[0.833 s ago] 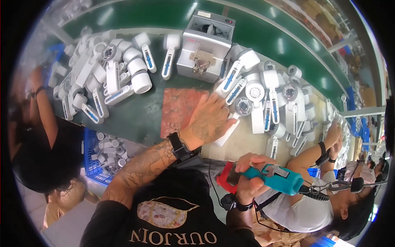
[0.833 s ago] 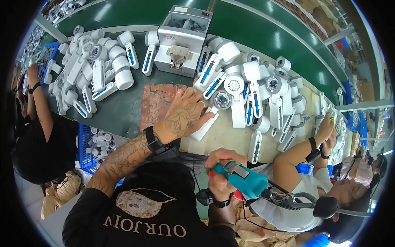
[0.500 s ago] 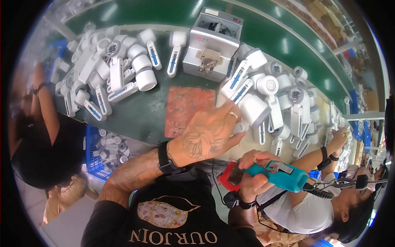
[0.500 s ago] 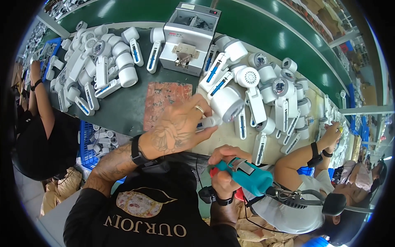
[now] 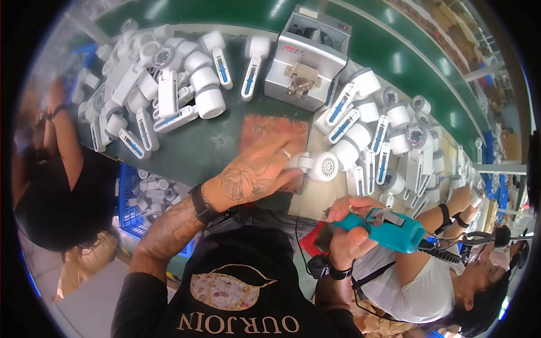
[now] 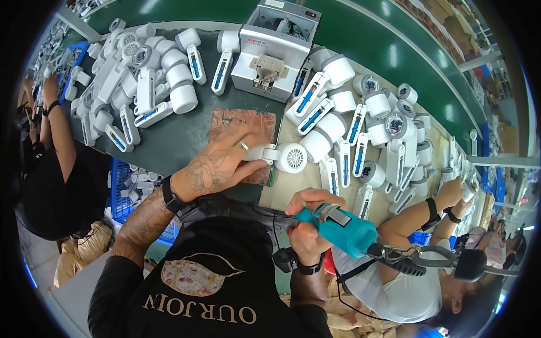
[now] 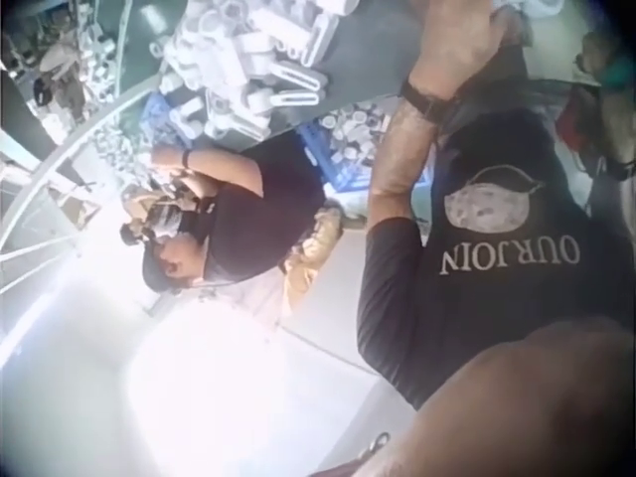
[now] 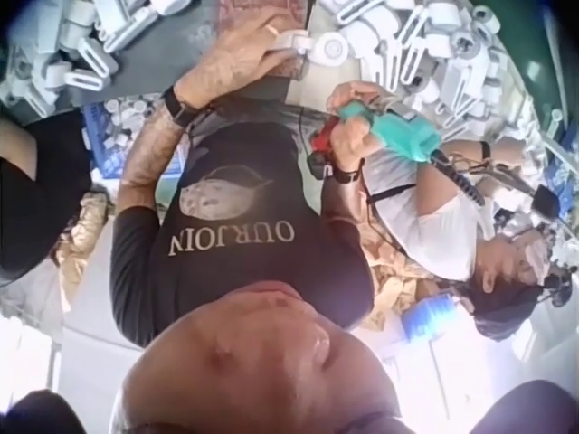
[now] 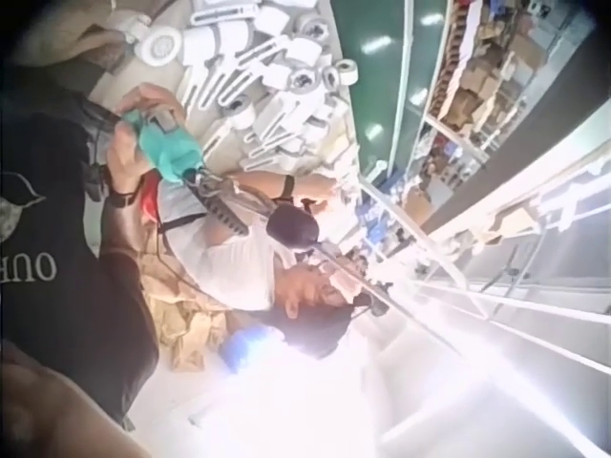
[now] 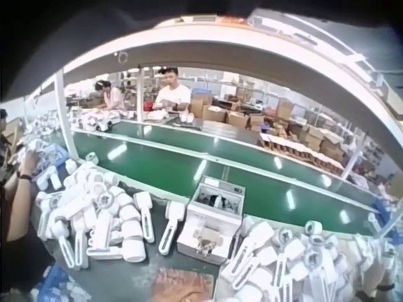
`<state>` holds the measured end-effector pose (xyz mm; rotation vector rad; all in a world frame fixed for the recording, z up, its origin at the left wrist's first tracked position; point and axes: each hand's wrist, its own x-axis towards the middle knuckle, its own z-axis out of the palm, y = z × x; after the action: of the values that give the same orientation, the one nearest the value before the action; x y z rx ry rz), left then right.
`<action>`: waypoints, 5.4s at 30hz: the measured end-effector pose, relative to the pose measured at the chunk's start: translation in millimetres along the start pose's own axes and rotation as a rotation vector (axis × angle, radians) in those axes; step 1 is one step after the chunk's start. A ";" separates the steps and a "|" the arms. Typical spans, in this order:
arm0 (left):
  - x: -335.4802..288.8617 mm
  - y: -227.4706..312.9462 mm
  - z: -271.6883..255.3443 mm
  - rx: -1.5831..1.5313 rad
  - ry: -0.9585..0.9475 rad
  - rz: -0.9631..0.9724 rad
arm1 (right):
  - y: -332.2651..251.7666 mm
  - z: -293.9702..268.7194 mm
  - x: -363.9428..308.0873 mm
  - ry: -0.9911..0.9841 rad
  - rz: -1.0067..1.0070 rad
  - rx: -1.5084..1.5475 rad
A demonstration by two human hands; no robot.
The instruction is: The person picks up a white plastic fan, aligns it on a block, and uses a power screwdriver to drive a screw into the handle. They repeat this process multiple times, setting each assembled fan aside before picking up the next one.
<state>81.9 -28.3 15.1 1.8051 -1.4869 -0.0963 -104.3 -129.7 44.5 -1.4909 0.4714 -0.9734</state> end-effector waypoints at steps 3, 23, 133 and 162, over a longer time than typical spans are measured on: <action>3.7 -0.5 -8.0 0.037 -0.005 -0.020 | 0.5 5.9 3.0 -0.012 -0.009 -0.003; -8.3 -11.5 -12.6 -0.078 -0.033 0.044 | -3.2 64.2 82.4 -0.063 -0.089 0.122; -6.1 -36.7 -2.5 -0.026 -0.048 0.021 | 24.3 57.9 68.9 -0.208 -0.030 0.112; -121.0 -117.9 -193.0 -0.158 0.987 -0.578 | -49.4 54.6 26.5 0.181 -0.159 0.151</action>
<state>236.9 175.6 29.7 1.6941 -0.2533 0.3402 -58.4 -107.8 104.0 -1.3252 0.4033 -1.2494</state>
